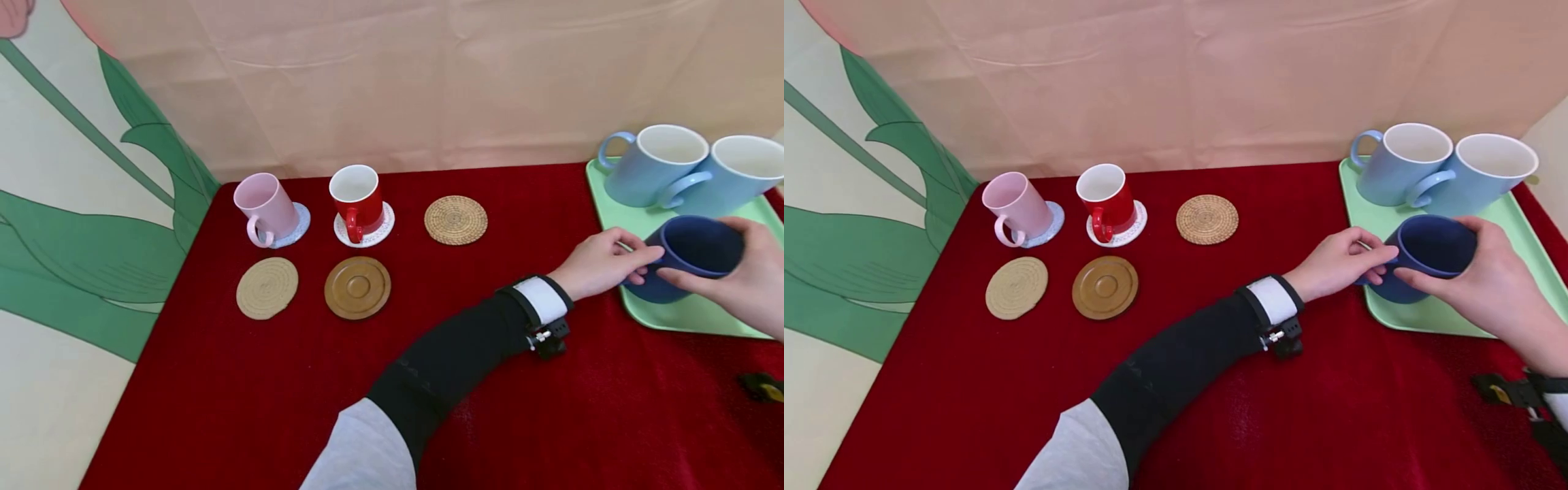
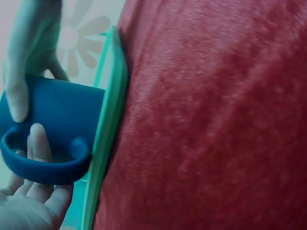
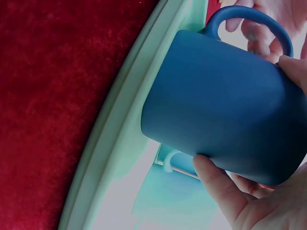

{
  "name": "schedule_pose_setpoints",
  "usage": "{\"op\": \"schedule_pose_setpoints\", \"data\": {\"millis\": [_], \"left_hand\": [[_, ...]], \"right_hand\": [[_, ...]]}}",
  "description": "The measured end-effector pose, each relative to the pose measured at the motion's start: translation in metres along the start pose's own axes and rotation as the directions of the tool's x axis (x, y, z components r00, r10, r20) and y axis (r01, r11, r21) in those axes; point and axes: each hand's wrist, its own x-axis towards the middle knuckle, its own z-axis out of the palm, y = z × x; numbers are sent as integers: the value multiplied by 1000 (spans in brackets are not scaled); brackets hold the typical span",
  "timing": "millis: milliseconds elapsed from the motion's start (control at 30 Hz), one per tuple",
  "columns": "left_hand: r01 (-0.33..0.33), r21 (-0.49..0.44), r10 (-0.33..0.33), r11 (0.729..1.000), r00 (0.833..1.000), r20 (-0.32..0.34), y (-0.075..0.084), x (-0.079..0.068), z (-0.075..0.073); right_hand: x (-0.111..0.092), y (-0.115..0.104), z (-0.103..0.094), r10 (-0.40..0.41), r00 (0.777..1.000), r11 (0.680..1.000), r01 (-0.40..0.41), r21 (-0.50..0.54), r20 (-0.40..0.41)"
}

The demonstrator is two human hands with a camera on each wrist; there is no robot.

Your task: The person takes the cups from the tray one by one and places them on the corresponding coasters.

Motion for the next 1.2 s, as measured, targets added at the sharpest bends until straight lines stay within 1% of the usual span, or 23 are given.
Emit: {"op": "schedule_pose_setpoints", "data": {"millis": [100,233,367,433,567,700,767,900,1000,1100,1200], "left_hand": [[-5,62,4,998,1000,17,-3,0,4],[-47,172,39,984,998,47,-7,2,4],[-101,272,77,957,992,97,-8,6,2],[-117,315,84,942,990,116,-8,8,2],[-137,372,93,918,987,134,-8,10,1],[-140,378,96,915,986,135,-9,9,3],[-136,364,94,921,987,129,-9,8,3],[-139,335,106,932,988,116,-11,5,3],[-160,324,133,933,986,105,-11,2,0],[-184,305,161,934,982,100,-8,-2,-5],[-207,283,187,937,978,96,-6,-5,-12]], "right_hand": [[0,2,0,-4,1000,1000,4,3,2],[0,2,0,-6,1000,1000,6,0,1],[-1,1,0,-6,1000,1000,6,-5,-8],[-2,1,0,-7,1000,1000,7,-1,-13],[-2,0,-1,-11,1000,1000,11,21,-21],[-1,1,0,-13,1000,999,14,31,-24],[-1,1,0,-13,1000,1000,14,23,-21],[-4,-1,0,-23,999,999,24,29,-41],[-4,-2,2,-37,996,996,43,79,-85],[-4,-6,2,-60,988,986,80,144,-140],[-3,-12,2,-79,982,978,110,180,-169]]}}
